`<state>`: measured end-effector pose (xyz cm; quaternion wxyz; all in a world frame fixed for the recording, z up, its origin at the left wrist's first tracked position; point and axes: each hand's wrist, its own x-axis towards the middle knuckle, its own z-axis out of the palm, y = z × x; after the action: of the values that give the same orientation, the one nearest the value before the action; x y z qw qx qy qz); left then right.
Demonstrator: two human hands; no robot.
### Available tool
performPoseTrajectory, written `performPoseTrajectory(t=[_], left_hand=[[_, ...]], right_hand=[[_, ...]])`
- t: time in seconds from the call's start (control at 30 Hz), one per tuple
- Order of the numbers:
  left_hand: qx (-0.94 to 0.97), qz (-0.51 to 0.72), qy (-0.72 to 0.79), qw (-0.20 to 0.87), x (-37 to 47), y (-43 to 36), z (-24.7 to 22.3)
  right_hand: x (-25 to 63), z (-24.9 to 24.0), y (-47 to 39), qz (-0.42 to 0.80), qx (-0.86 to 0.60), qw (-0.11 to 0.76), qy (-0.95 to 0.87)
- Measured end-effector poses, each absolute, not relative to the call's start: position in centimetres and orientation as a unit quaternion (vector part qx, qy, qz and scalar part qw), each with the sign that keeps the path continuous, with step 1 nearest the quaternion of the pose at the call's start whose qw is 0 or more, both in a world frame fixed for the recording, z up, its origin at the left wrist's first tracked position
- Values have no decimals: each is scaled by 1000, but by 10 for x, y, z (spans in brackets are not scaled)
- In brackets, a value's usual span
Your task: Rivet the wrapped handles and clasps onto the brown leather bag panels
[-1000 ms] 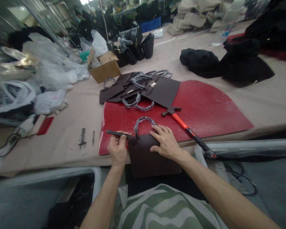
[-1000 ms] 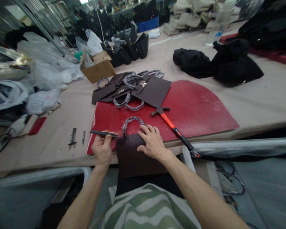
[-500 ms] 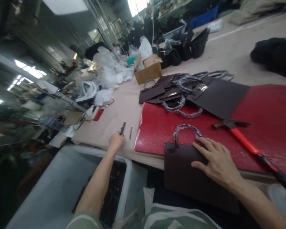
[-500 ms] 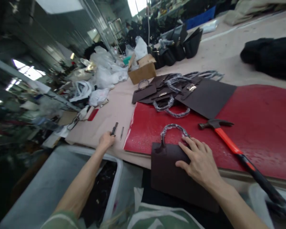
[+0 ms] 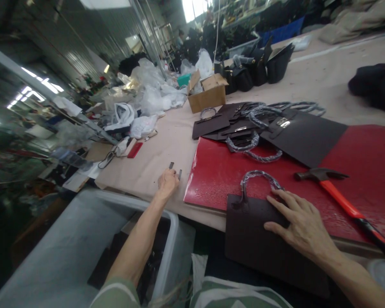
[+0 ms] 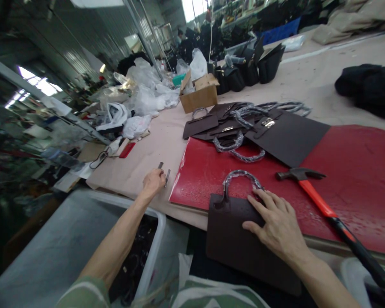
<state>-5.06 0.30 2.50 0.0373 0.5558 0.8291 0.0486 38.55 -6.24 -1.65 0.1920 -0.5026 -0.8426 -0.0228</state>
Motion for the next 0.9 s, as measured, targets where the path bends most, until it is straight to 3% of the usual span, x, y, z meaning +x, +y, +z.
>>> performPoseTrajectory(t=[0.27,0.43,0.6,0.7,0.9], left_hand=[[520,51,840,147,-42,29,16],[528,184,807,189,-39,25,27],[422,525,570,471,39,-12,43],[406,548,459,570,115,-40,41],[558,496,474,467,200,-70,12]], right_hand=[[380,3,-73,47,-535,157,-829],[377,10,-77,85,-553,150,-815],[377,9,-78,99,-557,161,-809],[377,9,-78,99,-556,164,-809],[376,13,-79,102,-555,169,-808]])
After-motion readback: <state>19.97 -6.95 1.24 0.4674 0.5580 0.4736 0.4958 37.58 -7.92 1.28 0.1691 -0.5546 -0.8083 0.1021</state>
